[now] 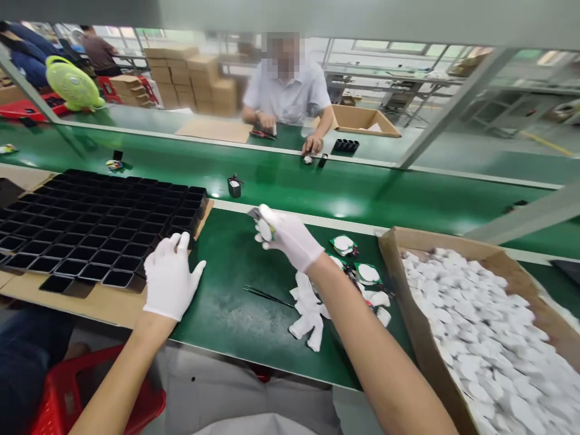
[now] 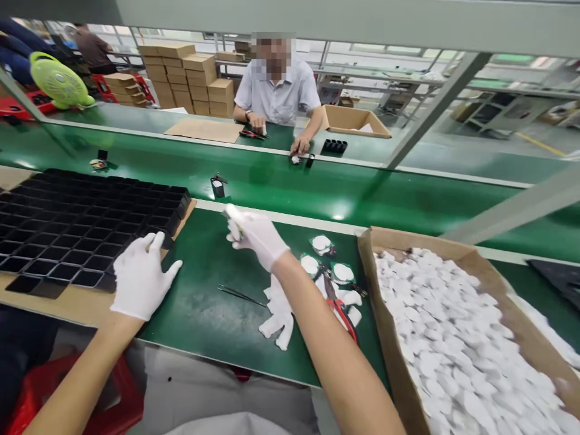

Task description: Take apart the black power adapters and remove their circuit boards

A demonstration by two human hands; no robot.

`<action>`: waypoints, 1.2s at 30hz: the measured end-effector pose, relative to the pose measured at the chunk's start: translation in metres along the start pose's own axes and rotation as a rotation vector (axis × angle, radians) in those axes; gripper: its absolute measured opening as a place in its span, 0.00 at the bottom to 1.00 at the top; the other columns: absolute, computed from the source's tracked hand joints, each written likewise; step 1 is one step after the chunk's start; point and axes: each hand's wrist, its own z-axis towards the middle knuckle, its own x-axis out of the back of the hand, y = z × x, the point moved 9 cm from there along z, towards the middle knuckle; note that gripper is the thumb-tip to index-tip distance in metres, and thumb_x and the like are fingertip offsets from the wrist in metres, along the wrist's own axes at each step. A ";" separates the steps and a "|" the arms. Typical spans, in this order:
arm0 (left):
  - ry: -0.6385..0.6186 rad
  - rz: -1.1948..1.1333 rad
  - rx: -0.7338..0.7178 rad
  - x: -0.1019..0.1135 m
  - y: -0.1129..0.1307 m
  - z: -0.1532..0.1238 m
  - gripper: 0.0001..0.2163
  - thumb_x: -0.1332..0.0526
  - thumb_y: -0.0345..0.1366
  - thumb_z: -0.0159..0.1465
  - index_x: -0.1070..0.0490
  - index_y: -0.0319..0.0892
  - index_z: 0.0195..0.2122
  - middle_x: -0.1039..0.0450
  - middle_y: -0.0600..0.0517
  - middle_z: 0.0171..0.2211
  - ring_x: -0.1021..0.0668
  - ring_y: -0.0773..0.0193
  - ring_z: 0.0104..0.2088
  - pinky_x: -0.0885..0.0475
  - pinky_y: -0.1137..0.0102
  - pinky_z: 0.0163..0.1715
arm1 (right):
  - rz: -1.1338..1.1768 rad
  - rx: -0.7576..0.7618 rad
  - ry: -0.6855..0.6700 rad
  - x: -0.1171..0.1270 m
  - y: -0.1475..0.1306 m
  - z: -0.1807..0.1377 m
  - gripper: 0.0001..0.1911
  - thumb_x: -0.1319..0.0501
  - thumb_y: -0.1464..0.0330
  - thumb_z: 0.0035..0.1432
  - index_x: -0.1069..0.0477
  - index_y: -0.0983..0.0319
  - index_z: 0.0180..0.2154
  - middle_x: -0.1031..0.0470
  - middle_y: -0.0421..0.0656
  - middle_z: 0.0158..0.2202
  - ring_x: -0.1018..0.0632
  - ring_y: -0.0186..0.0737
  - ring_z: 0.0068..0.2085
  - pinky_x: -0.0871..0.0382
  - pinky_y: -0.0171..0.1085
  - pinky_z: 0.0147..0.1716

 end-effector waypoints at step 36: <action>-0.224 -1.359 -0.390 -0.016 0.140 0.040 0.29 0.29 0.30 0.51 0.35 0.49 0.54 0.21 0.46 0.50 0.15 0.51 0.47 0.17 0.57 0.45 | -0.071 -0.033 0.281 0.108 0.054 -0.097 0.40 0.15 0.52 0.31 0.20 0.44 0.49 0.17 0.52 0.49 0.16 0.74 0.50 0.18 0.61 0.39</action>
